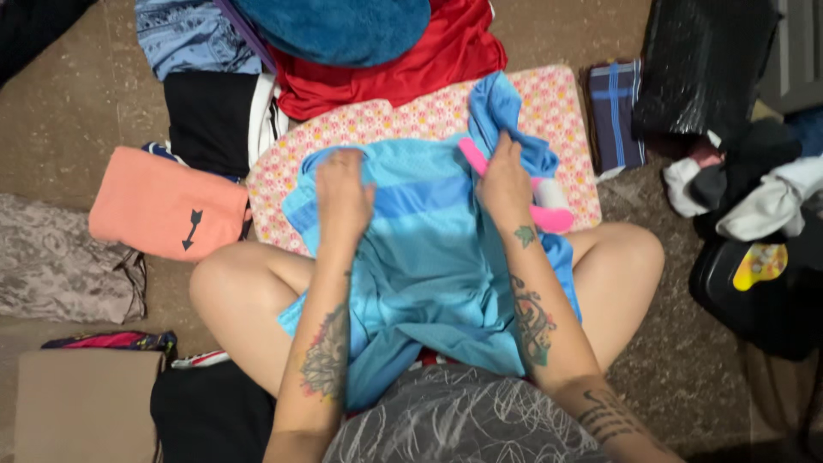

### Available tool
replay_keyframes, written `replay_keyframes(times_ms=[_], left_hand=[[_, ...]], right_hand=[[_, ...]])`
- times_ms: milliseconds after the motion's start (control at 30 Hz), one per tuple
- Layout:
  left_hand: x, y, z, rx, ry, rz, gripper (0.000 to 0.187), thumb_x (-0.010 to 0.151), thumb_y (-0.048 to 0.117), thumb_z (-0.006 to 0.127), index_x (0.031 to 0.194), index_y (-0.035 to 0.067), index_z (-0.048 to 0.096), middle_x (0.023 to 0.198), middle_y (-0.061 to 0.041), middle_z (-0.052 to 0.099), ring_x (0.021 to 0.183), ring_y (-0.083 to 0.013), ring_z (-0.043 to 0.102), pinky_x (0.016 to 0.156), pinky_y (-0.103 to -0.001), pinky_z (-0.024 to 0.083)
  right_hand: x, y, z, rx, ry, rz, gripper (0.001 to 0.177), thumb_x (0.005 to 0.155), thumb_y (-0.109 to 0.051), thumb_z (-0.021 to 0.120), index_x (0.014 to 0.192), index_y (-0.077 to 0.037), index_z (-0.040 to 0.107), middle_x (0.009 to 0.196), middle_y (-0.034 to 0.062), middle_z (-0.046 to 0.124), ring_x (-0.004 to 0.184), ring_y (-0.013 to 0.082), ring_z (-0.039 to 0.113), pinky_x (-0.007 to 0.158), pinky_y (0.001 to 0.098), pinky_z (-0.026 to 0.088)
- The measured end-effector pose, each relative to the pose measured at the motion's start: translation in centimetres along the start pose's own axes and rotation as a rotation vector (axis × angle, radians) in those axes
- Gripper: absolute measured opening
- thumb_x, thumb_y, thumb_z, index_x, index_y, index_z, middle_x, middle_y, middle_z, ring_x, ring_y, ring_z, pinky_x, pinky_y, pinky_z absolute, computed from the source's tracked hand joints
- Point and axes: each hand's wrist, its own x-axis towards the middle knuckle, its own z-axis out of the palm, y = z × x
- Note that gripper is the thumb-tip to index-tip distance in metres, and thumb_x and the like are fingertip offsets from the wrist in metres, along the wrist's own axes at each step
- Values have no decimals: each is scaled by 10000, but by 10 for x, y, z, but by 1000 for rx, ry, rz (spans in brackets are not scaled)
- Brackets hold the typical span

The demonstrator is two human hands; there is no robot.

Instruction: The person sits on the floor and uses a lint roller to clean a light blue garment, then folds it and places it on a pile. They then pick up a red garment, unfold it, and begin folding it.

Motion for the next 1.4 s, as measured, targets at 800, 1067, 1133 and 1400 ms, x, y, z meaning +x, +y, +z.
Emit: replay_keyframes(times_ms=[800,1067,1133,1400], left_hand=[[-34,48,-115,-47,-297,-236,519,843,400,827,1226,97,651,699,-134,634,633,-351,648,578,-493,492],[-35,44,-132,7,-364,-336,888,694,457,898,1425,139,507,1221,-266,542,1018,-461,654,808,-507,552],[-37,37,-138,2,-359,-328,927,702,449,912,1443,87,489,1311,-312,517,1063,-497,629,826,-526,541],[-38,17,-134,114,-398,-298,1130,391,363,1003,1351,-20,545,1363,-417,429,1152,-546,559,867,-515,526]], right_hand=[[-50,52,-116,38,56,109,633,807,-158,810,1370,-2,566,1346,293,597,1203,468,607,1020,498,490],[0,62,-33,-75,-100,306,746,789,-114,804,1411,47,425,1261,396,547,1072,528,603,915,527,514],[4,66,-38,-7,-59,306,592,838,-164,807,1311,47,519,1142,331,648,1042,490,650,891,525,535],[-63,93,-162,983,-76,365,285,949,-122,731,1184,12,641,926,89,693,753,174,664,702,359,560]])
